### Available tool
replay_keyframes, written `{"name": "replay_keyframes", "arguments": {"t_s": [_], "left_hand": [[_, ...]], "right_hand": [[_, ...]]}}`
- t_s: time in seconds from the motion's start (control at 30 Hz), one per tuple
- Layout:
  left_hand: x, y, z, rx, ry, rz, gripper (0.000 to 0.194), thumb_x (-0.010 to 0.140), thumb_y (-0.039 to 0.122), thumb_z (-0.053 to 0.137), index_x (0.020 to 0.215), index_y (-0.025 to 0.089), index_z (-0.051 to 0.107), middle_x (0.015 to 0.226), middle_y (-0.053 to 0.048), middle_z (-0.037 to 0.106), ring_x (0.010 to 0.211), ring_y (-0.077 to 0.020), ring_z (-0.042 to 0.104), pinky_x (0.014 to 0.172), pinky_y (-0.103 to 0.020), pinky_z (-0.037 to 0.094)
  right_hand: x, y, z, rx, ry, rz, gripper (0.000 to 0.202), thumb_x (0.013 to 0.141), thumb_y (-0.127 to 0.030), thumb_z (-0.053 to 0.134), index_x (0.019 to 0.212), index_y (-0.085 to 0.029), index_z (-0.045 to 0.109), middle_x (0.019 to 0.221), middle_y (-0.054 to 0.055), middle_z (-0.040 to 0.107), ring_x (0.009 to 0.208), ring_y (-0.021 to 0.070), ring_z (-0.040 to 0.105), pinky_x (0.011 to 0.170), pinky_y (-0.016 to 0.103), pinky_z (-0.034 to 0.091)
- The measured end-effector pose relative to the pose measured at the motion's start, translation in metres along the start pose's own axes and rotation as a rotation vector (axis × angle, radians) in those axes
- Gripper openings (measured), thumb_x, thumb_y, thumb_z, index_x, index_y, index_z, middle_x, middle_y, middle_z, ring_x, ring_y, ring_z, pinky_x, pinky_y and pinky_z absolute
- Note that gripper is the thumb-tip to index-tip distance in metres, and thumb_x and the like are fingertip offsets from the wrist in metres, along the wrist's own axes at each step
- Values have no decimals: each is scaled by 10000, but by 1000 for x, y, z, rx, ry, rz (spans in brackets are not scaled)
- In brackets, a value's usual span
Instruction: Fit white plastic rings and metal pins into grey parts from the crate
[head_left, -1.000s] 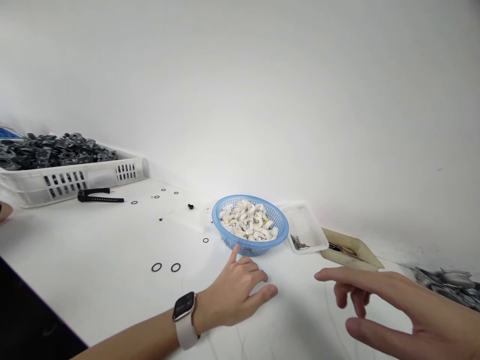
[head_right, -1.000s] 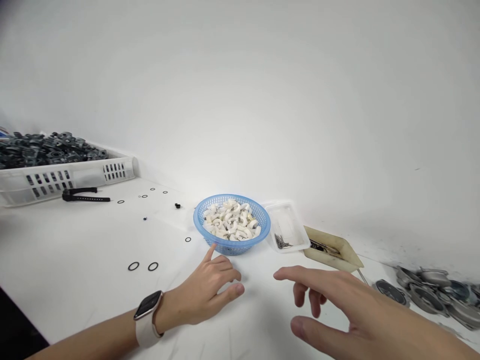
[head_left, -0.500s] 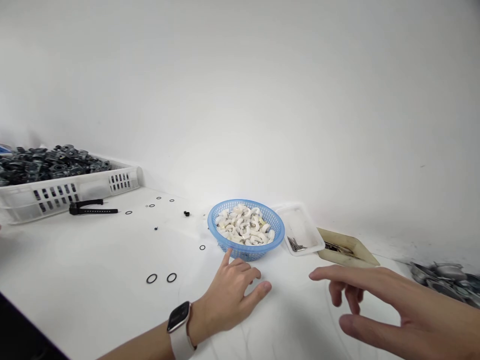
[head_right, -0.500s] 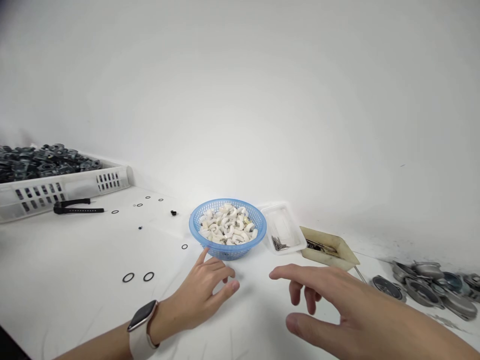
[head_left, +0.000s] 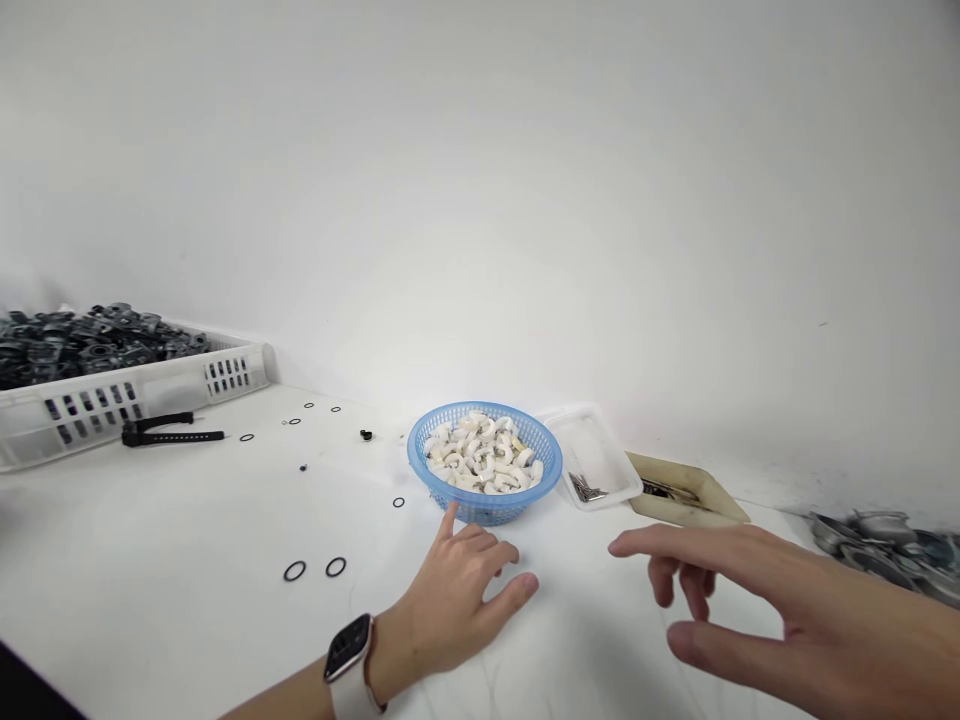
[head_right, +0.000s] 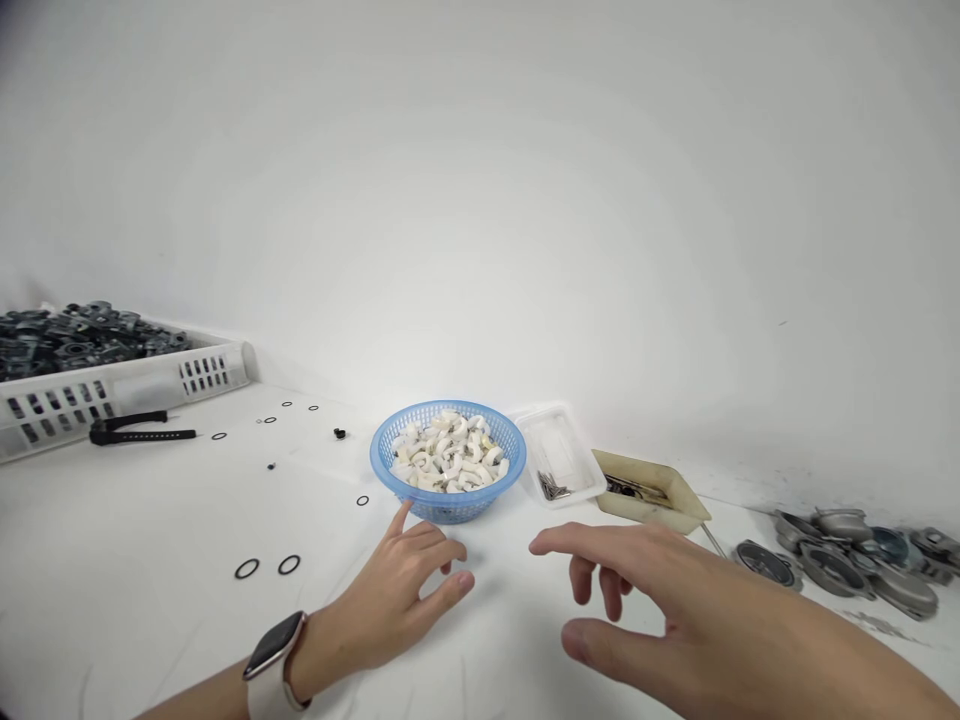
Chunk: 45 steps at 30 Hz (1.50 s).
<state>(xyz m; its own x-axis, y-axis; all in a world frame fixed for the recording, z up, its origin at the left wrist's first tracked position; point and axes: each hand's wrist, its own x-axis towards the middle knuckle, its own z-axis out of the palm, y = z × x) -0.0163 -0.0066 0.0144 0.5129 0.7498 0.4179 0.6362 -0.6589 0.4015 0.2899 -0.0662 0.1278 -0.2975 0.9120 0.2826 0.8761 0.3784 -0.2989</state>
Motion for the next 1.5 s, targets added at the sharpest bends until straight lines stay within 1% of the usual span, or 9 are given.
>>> {"name": "replay_keyframes", "arguments": {"t_s": [0.07,0.1,0.23,0.37,0.5,0.73,1.03,1.27,1.5], "left_hand": [[0,0,1,1,6,2,270,1051,424,505,952,235,670,850,2,716,913,-230,688,1200,-623,112],[0,0,1,2,8,2,265,1049,422,509,951,236,670,848,3,717,914,-231,688,1199,-625,117],[-1,0,2,13,14,-9,244,1043,412,527,956,239,675,840,9,719,903,-227,691,1203,-625,123],[0,0,2,15,13,-25,249,1041,415,529,961,237,685,841,7,721,887,-228,694,1203,-615,162],[0,1,3,-2,-28,-23,264,1046,423,510,996,235,688,845,-2,725,862,-229,701,1198,-588,218],[1,-4,4,9,-38,-30,241,1045,419,523,1001,242,681,844,0,721,881,-230,701,1206,-600,202],[-1,0,5,-15,-83,-27,251,1038,423,534,1026,233,697,853,-9,721,875,-226,705,1215,-598,211],[1,-4,5,-79,-126,-12,237,1004,424,606,1094,226,700,864,-5,699,932,-222,701,1245,-619,120],[0,-2,2,-48,-97,13,203,1011,405,591,1076,239,688,869,-11,704,921,-229,704,1231,-629,173]], "right_hand": [[0,-1,-1,38,-193,-24,484,876,-631,676,1347,-535,625,1080,-14,761,929,197,745,793,225,639],[1,-2,-1,58,-256,-23,487,910,-615,645,1386,-530,589,1121,-6,749,977,208,733,832,247,634],[2,-8,-4,103,-307,26,496,932,-612,626,1415,-513,562,1171,4,722,1039,232,700,865,277,619],[1,-12,-8,112,-352,62,488,941,-636,599,1416,-548,531,1195,-20,704,1075,225,672,904,284,600],[0,-13,-9,103,-363,83,489,937,-666,583,1412,-572,514,1213,-33,690,1092,225,658,902,290,597],[0,-17,-10,95,-355,91,492,926,-666,591,1403,-553,543,1206,-24,702,1081,234,672,903,295,599],[4,-15,-11,71,-359,68,506,931,-682,562,1419,-561,517,1200,-20,704,1059,226,683,763,239,612],[4,-15,-9,64,-372,78,515,927,-694,554,1422,-558,511,1206,-13,699,1066,240,679,835,286,608],[-1,-12,-8,81,-369,74,515,940,-684,553,1434,-549,498,1234,-10,683,1117,246,652,901,310,595]]}}
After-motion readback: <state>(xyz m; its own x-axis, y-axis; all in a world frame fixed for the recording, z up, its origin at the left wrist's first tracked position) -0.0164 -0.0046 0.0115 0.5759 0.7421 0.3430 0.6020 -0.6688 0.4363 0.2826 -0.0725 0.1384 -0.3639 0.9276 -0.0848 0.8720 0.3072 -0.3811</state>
